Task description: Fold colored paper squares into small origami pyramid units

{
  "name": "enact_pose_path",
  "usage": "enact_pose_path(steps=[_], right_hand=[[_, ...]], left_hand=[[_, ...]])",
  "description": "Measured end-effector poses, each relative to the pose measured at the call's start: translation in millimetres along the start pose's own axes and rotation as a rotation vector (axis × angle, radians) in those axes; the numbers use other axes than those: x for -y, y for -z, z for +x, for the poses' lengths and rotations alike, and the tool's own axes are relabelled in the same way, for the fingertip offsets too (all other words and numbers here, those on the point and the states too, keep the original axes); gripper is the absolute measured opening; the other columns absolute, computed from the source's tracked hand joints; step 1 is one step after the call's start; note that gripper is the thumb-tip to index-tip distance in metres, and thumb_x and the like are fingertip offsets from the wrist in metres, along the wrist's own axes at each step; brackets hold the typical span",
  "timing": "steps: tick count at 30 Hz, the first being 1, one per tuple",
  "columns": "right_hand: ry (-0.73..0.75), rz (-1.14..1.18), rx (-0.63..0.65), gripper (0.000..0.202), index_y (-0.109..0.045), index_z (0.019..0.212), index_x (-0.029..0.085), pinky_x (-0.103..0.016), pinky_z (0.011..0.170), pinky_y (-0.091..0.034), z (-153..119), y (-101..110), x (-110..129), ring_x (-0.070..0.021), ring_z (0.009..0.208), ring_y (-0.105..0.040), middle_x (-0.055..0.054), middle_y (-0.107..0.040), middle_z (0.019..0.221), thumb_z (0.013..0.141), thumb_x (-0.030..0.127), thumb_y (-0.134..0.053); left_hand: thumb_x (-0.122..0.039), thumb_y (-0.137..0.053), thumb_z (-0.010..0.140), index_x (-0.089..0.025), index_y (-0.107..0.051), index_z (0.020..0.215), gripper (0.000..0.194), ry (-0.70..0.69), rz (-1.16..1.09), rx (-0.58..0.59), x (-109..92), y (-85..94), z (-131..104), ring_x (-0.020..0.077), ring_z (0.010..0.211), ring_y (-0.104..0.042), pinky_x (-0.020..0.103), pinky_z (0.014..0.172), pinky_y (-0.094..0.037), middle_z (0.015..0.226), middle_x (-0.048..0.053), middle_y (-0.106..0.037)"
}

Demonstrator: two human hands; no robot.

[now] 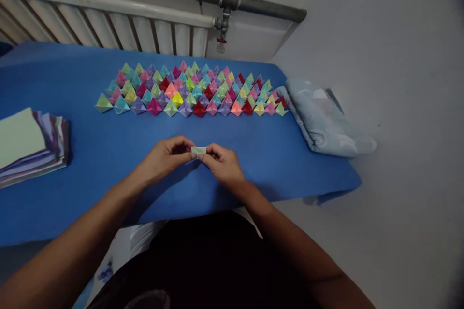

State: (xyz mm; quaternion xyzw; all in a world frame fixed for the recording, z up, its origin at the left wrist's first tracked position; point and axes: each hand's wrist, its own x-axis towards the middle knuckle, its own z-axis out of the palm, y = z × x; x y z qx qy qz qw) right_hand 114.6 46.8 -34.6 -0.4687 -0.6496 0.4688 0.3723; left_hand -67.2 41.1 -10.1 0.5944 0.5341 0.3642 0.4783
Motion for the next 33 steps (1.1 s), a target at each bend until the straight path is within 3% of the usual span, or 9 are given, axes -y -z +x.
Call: enact_pose_path(steps=[3, 6, 11, 18, 24, 33], right_hand=[[0.288, -0.318, -0.015, 0.012, -0.061, 0.078, 0.019, -0.026, 0.065, -0.040, 3, 7, -3, -0.0127, 0.067, -0.050, 0.000, -0.056, 0.074, 0.088, 0.023, -0.057], [0.542, -0.668, 0.046, 0.019, -0.066, 0.087, 0.017, -0.030, 0.078, -0.043, 10, 13, -5, -0.0178, 0.081, -0.055, -0.006, -0.064, 0.085, 0.095, 0.018, -0.049], [0.721, -1.023, 0.076, 0.030, -0.070, 0.095, 0.017, -0.033, 0.076, -0.039, 13, 14, -13, -0.0197, 0.081, -0.052, -0.009, -0.068, 0.090, 0.102, 0.018, -0.041], [0.693, -1.054, 0.178, 0.024, -0.069, 0.110, 0.016, -0.036, 0.075, -0.035, -4, 13, -21, -0.0209, 0.084, -0.053, -0.008, -0.070, 0.097, 0.100, 0.017, -0.048], [0.554, -0.995, 0.228, 0.022, -0.069, 0.111, 0.018, -0.036, 0.081, -0.036, -9, 17, -21, -0.0224, 0.091, -0.054, -0.009, -0.072, 0.108, 0.098, 0.021, -0.051], [0.505, -0.896, 0.246, 0.025, -0.070, 0.106, 0.017, -0.036, 0.083, -0.039, -8, 18, -22, -0.0216, 0.090, -0.054, -0.009, -0.071, 0.106, 0.101, 0.023, -0.047]], left_hand=[[-0.032, -0.063, 0.080, -0.021, -0.068, 0.085, 0.013, -0.272, 0.365, 0.037, 3, 7.3, 5, 0.0192, 0.082, -0.062, 0.034, 0.078, -0.047, 0.084, 0.002, -0.070], [-0.024, -0.055, 0.089, -0.020, -0.066, 0.089, 0.011, -0.535, 0.725, -0.002, 8, 7.8, 9, 0.0214, 0.088, -0.062, 0.037, 0.080, -0.045, 0.090, 0.004, -0.069], [-0.021, -0.043, 0.100, -0.019, -0.063, 0.085, 0.026, -0.710, 1.059, -0.105, 22, -3.7, 3, 0.0216, 0.084, -0.059, 0.038, 0.079, -0.043, 0.088, 0.006, -0.068], [-0.017, -0.042, 0.101, -0.015, -0.067, 0.095, 0.025, -0.834, 1.157, -0.110, 36, -10.7, -19, 0.0215, 0.084, -0.061, 0.036, 0.077, -0.046, 0.093, 0.009, -0.072], [-0.017, -0.048, 0.099, -0.011, -0.069, 0.101, 0.022, -0.820, 1.084, -0.114, 35, -10.6, -27, 0.0244, 0.088, -0.065, 0.039, 0.078, -0.048, 0.098, 0.012, -0.074], [-0.021, -0.049, 0.099, -0.015, -0.071, 0.097, 0.023, -0.722, 0.994, -0.094, 36, -10.5, -25, 0.0234, 0.088, -0.065, 0.040, 0.082, -0.046, 0.098, 0.011, -0.075]])
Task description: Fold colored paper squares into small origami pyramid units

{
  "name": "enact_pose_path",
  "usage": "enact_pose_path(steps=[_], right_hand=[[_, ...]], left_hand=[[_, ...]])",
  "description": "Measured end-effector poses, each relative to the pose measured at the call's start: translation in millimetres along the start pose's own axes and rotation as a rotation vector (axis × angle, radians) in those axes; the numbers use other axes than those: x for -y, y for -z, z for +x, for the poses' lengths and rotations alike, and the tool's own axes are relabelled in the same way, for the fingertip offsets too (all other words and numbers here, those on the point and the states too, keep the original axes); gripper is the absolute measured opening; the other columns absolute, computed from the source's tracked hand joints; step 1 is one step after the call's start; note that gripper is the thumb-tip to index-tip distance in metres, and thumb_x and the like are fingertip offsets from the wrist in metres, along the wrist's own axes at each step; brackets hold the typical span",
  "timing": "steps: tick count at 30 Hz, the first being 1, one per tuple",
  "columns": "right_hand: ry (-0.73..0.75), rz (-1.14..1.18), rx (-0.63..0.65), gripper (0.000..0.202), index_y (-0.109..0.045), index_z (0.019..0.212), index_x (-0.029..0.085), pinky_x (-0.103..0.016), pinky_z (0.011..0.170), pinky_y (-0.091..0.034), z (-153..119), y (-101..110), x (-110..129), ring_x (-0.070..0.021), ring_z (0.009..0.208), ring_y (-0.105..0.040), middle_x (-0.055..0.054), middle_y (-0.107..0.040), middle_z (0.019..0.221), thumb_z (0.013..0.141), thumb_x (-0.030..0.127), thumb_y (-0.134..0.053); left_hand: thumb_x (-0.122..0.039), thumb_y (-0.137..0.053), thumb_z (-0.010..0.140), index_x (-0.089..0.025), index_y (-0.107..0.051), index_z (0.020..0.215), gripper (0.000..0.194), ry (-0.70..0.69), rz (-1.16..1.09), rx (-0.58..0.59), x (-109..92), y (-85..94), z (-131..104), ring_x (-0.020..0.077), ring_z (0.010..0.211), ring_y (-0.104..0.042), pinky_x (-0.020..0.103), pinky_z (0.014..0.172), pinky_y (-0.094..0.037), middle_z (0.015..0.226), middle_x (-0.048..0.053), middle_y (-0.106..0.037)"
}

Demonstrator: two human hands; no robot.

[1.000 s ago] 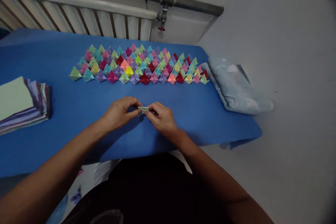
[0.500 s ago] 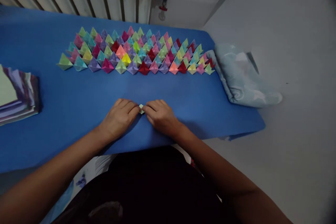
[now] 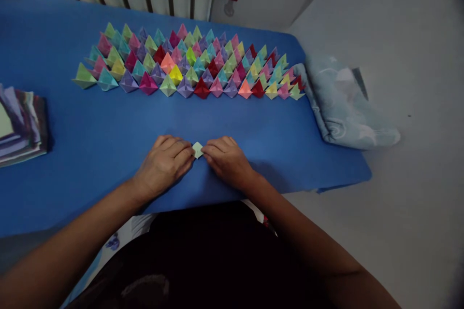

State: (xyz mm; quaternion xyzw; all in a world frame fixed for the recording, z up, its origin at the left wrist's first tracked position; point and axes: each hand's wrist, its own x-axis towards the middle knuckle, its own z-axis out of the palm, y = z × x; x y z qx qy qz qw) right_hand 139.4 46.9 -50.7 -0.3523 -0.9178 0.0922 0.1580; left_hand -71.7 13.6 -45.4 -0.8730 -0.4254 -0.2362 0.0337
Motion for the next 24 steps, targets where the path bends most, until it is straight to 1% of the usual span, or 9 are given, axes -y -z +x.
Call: enact_pose_path(steps=[4, 8, 11, 13, 17, 21, 24], right_hand=[[-0.046, 0.039, 0.027, 0.027, -0.070, 0.103, 0.019, -0.035, 0.084, -0.040, 1, 2, 1, -0.0212, 0.091, -0.054, -0.009, -0.071, 0.106, 0.102, 0.025, -0.044], [-0.122, 0.075, 0.034, 0.027, -0.069, 0.099, 0.018, -0.035, 0.085, -0.040, 4, 3, 5, -0.0209, 0.091, -0.054, -0.009, -0.070, 0.103, 0.102, 0.026, -0.044], [-0.190, 0.120, 0.039, 0.022, -0.067, 0.094, 0.017, -0.034, 0.086, -0.040, 8, 5, 8, -0.0206, 0.093, -0.056, -0.009, -0.068, 0.100, 0.100, 0.023, -0.047], [-0.219, 0.156, 0.042, 0.018, -0.065, 0.091, 0.018, -0.033, 0.086, -0.041, 12, 8, 9, -0.0199, 0.093, -0.056, -0.008, -0.067, 0.099, 0.098, 0.021, -0.048], [-0.262, 0.218, 0.048, 0.016, -0.063, 0.085, 0.017, -0.031, 0.082, -0.042, 19, 12, 8, -0.0179, 0.088, -0.056, -0.006, -0.065, 0.093, 0.094, 0.017, -0.050], [-0.292, 0.262, 0.045, 0.016, -0.061, 0.080, 0.018, -0.029, 0.079, -0.041, 24, 13, 6, -0.0163, 0.085, -0.055, -0.004, -0.064, 0.088, 0.091, 0.014, -0.051], [-0.329, 0.276, 0.044, 0.015, -0.062, 0.079, 0.017, -0.028, 0.075, -0.040, 25, 13, 7, -0.0151, 0.080, -0.054, -0.004, -0.063, 0.087, 0.089, 0.013, -0.052]], left_hand=[[-0.025, -0.046, 0.101, -0.019, -0.072, 0.097, 0.028, 0.051, -0.024, 0.038, 1, -0.3, 1, 0.0228, 0.088, -0.065, 0.040, 0.080, -0.045, 0.098, 0.009, -0.075], [-0.027, -0.047, 0.101, -0.018, -0.072, 0.095, 0.026, 0.076, -0.066, 0.042, 5, -2.2, 2, 0.0231, 0.087, -0.063, 0.040, 0.079, -0.042, 0.097, 0.009, -0.074], [-0.029, -0.048, 0.100, -0.019, -0.071, 0.091, 0.026, 0.105, -0.077, 0.089, 8, -3.2, 6, 0.0225, 0.084, -0.062, 0.040, 0.080, -0.040, 0.096, 0.008, -0.074], [-0.030, -0.049, 0.099, -0.020, -0.070, 0.086, 0.027, 0.156, -0.097, 0.135, 10, -3.2, 9, 0.0222, 0.082, -0.061, 0.040, 0.078, -0.038, 0.092, 0.007, -0.073], [-0.031, -0.052, 0.095, -0.021, -0.069, 0.078, 0.026, 0.311, -0.155, 0.249, 12, 0.1, 18, 0.0218, 0.077, -0.060, 0.039, 0.077, -0.037, 0.081, 0.004, -0.072], [-0.028, -0.054, 0.088, -0.023, -0.071, 0.077, 0.021, 0.443, -0.283, 0.389, 16, 8.2, 33, 0.0237, 0.078, -0.065, 0.039, 0.075, -0.040, 0.078, 0.003, -0.074], [-0.031, -0.055, 0.084, -0.025, -0.074, 0.077, 0.021, 0.548, -0.353, 0.500, 19, 13.9, 44, 0.0231, 0.070, -0.064, 0.037, 0.070, -0.041, 0.075, 0.002, -0.074]])
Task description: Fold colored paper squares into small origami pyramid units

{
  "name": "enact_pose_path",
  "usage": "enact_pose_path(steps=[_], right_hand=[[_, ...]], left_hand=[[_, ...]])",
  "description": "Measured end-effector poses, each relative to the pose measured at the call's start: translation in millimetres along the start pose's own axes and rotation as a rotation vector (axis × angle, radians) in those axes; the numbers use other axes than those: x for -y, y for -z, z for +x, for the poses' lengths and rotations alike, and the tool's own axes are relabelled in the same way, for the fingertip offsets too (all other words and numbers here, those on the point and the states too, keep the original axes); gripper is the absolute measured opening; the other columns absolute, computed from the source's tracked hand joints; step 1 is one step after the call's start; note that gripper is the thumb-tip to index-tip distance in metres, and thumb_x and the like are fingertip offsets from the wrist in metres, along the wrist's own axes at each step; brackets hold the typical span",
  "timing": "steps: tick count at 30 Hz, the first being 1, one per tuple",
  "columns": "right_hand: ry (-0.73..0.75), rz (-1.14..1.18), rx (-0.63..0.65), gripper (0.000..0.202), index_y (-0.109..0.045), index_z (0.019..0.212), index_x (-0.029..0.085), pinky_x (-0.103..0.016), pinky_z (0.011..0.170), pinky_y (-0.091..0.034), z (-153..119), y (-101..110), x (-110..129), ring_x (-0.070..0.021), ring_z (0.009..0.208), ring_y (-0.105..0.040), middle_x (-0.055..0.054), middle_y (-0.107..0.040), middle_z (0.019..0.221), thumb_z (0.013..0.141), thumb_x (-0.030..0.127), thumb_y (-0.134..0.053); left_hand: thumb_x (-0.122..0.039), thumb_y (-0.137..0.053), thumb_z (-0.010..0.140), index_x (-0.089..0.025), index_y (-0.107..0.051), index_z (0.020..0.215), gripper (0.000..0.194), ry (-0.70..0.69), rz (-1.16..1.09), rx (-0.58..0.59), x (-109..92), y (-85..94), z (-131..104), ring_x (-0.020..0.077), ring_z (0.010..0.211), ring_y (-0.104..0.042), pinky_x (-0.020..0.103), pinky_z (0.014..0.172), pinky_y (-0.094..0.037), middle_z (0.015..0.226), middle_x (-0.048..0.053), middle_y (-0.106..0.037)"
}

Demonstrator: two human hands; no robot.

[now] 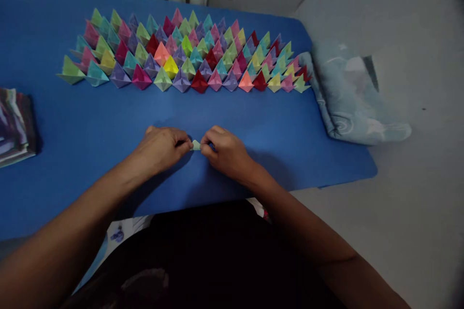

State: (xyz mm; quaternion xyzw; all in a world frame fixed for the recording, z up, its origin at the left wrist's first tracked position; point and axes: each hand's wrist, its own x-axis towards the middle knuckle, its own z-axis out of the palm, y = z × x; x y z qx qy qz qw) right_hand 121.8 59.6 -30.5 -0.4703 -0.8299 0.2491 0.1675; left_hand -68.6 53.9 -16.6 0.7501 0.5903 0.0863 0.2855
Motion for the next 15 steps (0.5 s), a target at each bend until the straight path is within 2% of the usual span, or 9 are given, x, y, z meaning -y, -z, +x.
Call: enact_pose_path(steps=[2, 5, 7, 12, 15], right_hand=[[-0.035, 0.012, -0.004, 0.014, -0.062, 0.078, 0.017, -0.027, 0.071, -0.039, 0, 0, 2, -0.0136, 0.075, -0.053, -0.003, -0.062, 0.086, 0.089, 0.013, -0.052], [-0.075, 0.017, -0.012, 0.014, -0.061, 0.076, 0.017, -0.027, 0.068, -0.037, 1, 0, 3, -0.0118, 0.069, -0.049, -0.002, -0.061, 0.084, 0.089, 0.016, -0.054], [-0.085, 0.019, -0.003, 0.015, -0.062, 0.075, 0.018, -0.028, 0.068, -0.037, 2, 0, 3, -0.0114, 0.068, -0.049, -0.001, -0.059, 0.083, 0.089, 0.017, -0.055], [-0.107, 0.023, 0.031, 0.015, -0.061, 0.074, 0.018, -0.028, 0.066, -0.034, 8, -1, 2, -0.0115, 0.067, -0.047, 0.000, -0.057, 0.081, 0.088, 0.016, -0.055], [-0.127, 0.015, 0.034, 0.014, -0.061, 0.073, 0.018, -0.029, 0.066, -0.034, 11, 0, 2, -0.0125, 0.068, -0.047, -0.001, -0.056, 0.081, 0.087, 0.017, -0.056]], left_hand=[[-0.033, -0.055, 0.083, -0.025, -0.074, 0.074, 0.022, 0.040, 0.000, 0.025, -1, 4.1, 4, 0.0210, 0.061, -0.061, 0.035, 0.065, -0.039, 0.066, 0.001, -0.072], [-0.033, -0.056, 0.080, -0.025, -0.073, 0.069, 0.022, 0.014, 0.004, 0.024, 0, 6.4, 8, 0.0180, 0.052, -0.055, 0.032, 0.056, -0.035, 0.058, 0.001, -0.069], [-0.034, -0.056, 0.079, -0.025, -0.072, 0.067, 0.022, 0.006, -0.004, 0.046, 0, 7.2, 11, 0.0165, 0.050, -0.054, 0.030, 0.053, -0.032, 0.057, 0.000, -0.068], [-0.035, -0.059, 0.076, -0.023, -0.070, 0.067, 0.018, 0.125, 0.014, 0.118, -5, 12.4, 19, 0.0151, 0.050, -0.054, 0.028, 0.051, -0.032, 0.055, -0.001, -0.065], [-0.033, -0.061, 0.073, -0.022, -0.068, 0.066, 0.015, 0.143, 0.013, 0.174, -8, 16.7, 24, 0.0152, 0.052, -0.056, 0.027, 0.052, -0.033, 0.056, -0.002, -0.066]])
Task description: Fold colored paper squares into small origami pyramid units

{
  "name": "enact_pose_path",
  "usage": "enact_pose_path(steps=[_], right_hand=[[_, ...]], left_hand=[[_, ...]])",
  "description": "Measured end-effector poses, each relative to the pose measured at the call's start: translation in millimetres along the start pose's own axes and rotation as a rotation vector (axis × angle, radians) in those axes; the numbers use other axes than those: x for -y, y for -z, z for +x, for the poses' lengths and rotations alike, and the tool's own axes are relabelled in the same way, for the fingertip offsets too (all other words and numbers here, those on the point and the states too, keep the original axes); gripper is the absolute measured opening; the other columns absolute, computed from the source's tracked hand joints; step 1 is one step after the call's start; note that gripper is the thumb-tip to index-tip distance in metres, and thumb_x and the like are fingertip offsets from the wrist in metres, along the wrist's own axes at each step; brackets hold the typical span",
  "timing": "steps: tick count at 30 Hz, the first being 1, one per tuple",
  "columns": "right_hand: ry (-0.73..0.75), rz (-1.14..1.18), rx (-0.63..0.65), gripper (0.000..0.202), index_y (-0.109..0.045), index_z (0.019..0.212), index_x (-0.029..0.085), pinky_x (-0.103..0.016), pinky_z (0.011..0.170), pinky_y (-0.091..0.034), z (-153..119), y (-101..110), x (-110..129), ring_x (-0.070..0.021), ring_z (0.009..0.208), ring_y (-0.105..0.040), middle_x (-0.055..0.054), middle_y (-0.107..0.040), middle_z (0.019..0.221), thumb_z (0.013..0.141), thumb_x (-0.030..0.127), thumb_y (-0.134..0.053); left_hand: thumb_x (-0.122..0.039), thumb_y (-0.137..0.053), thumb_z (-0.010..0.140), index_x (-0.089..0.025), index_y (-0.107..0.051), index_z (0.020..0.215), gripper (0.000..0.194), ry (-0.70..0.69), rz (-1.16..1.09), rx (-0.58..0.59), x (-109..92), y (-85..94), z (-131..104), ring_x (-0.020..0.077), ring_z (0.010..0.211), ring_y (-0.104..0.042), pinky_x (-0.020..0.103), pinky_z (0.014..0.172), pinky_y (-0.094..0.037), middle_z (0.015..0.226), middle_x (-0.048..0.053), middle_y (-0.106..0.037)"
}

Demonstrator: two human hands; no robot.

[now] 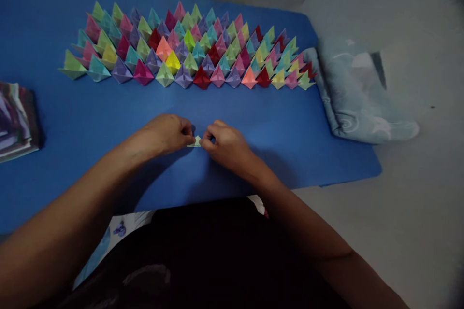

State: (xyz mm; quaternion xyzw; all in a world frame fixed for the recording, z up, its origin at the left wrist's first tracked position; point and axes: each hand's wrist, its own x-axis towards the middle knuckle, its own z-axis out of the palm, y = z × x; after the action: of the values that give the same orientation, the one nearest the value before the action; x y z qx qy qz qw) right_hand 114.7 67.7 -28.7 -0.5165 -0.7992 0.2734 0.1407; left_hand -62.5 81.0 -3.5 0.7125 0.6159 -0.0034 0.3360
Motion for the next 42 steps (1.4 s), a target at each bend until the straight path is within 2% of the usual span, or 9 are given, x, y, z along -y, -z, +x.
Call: enact_pose_path(steps=[8, 16, 19, 21, 25, 28, 32, 35, 42], right_hand=[[-0.049, 0.040, 0.058, 0.014, -0.059, 0.070, 0.019, -0.029, 0.064, -0.033, 5, 5, 1, -0.0121, 0.067, -0.045, 0.000, -0.054, 0.080, 0.084, 0.020, -0.059], [-0.032, 0.013, 0.158, 0.015, -0.058, 0.069, 0.019, -0.029, 0.065, -0.035, 10, 11, 3, -0.0124, 0.068, -0.047, -0.001, -0.055, 0.081, 0.084, 0.021, -0.061], [-0.003, 0.002, 0.174, 0.014, -0.058, 0.070, 0.019, -0.028, 0.066, -0.036, 14, 12, 3, -0.0124, 0.070, -0.049, 0.000, -0.054, 0.081, 0.082, 0.023, -0.065], [-0.010, -0.009, 0.180, 0.016, -0.057, 0.070, 0.019, -0.028, 0.066, -0.036, 16, 13, 3, -0.0123, 0.069, -0.049, 0.000, -0.054, 0.080, 0.081, 0.023, -0.067], [-0.014, -0.033, 0.187, 0.023, -0.053, 0.064, 0.020, -0.028, 0.065, -0.035, 19, 13, 6, -0.0133, 0.070, -0.049, 0.001, -0.053, 0.075, 0.079, 0.022, -0.071], [-0.009, -0.058, 0.189, 0.023, -0.053, 0.063, 0.020, -0.028, 0.065, -0.035, 20, 14, 8, -0.0138, 0.070, -0.049, 0.000, -0.053, 0.074, 0.079, 0.021, -0.070], [-0.015, -0.065, 0.203, 0.018, -0.056, 0.066, 0.019, -0.027, 0.067, -0.036, 18, 16, 11, -0.0135, 0.073, -0.051, -0.001, -0.056, 0.079, 0.080, 0.021, -0.067], [-0.030, -0.078, 0.227, 0.016, -0.057, 0.068, 0.018, -0.026, 0.069, -0.037, 18, 17, 11, -0.0128, 0.073, -0.051, -0.001, -0.057, 0.082, 0.081, 0.023, -0.066], [-0.041, -0.105, 0.247, 0.020, -0.055, 0.067, 0.019, -0.026, 0.067, -0.037, 22, 17, 14, -0.0130, 0.072, -0.050, -0.001, -0.057, 0.080, 0.080, 0.029, -0.066]], left_hand=[[-0.024, -0.060, 0.077, -0.021, -0.066, 0.066, 0.013, 0.015, 0.043, 0.150, -5, 7.5, 8, 0.0138, 0.058, -0.057, 0.027, 0.057, -0.035, 0.059, -0.003, -0.067], [-0.029, -0.065, 0.076, -0.023, -0.062, 0.063, 0.015, -0.010, 0.124, 0.109, -3, 6.2, 10, 0.0141, 0.052, -0.048, 0.029, 0.056, -0.030, 0.052, -0.004, -0.055], [-0.031, -0.069, 0.075, -0.023, -0.063, 0.063, 0.016, -0.042, 0.141, 0.050, 0, 4.5, 8, 0.0150, 0.051, -0.049, 0.030, 0.057, -0.031, 0.052, -0.003, -0.056], [-0.031, -0.068, 0.078, -0.023, -0.066, 0.072, 0.011, -0.083, 0.145, -0.008, 2, 1.3, 3, 0.0170, 0.057, -0.053, 0.031, 0.061, -0.034, 0.059, -0.002, -0.062], [-0.027, -0.059, 0.090, -0.022, -0.070, 0.094, 0.013, -0.243, 0.189, -0.166, 8, -14.5, -18, 0.0235, 0.091, -0.061, 0.037, 0.082, -0.037, 0.090, 0.003, -0.072], [-0.022, -0.050, 0.096, -0.021, -0.072, 0.097, 0.022, -0.453, 0.339, -0.352, 21, -31.5, -33, 0.0228, 0.087, -0.063, 0.039, 0.080, -0.038, 0.093, 0.004, -0.074], [-0.020, -0.044, 0.100, -0.020, -0.071, 0.107, 0.028, -0.593, 0.409, -0.527, 37, -49.8, -47, 0.0212, 0.084, -0.063, 0.037, 0.077, -0.041, 0.100, 0.006, -0.075], [-0.019, -0.042, 0.101, -0.017, -0.071, 0.114, 0.031, -0.614, 0.402, -0.584, 39, -58.7, -53, 0.0225, 0.088, -0.064, 0.038, 0.078, -0.043, 0.106, 0.010, -0.074], [-0.020, -0.041, 0.102, -0.019, -0.069, 0.121, 0.034, -0.594, 0.332, -0.635, 40, -70.0, -57, 0.0266, 0.099, -0.064, 0.041, 0.079, -0.044, 0.113, 0.012, -0.073]])
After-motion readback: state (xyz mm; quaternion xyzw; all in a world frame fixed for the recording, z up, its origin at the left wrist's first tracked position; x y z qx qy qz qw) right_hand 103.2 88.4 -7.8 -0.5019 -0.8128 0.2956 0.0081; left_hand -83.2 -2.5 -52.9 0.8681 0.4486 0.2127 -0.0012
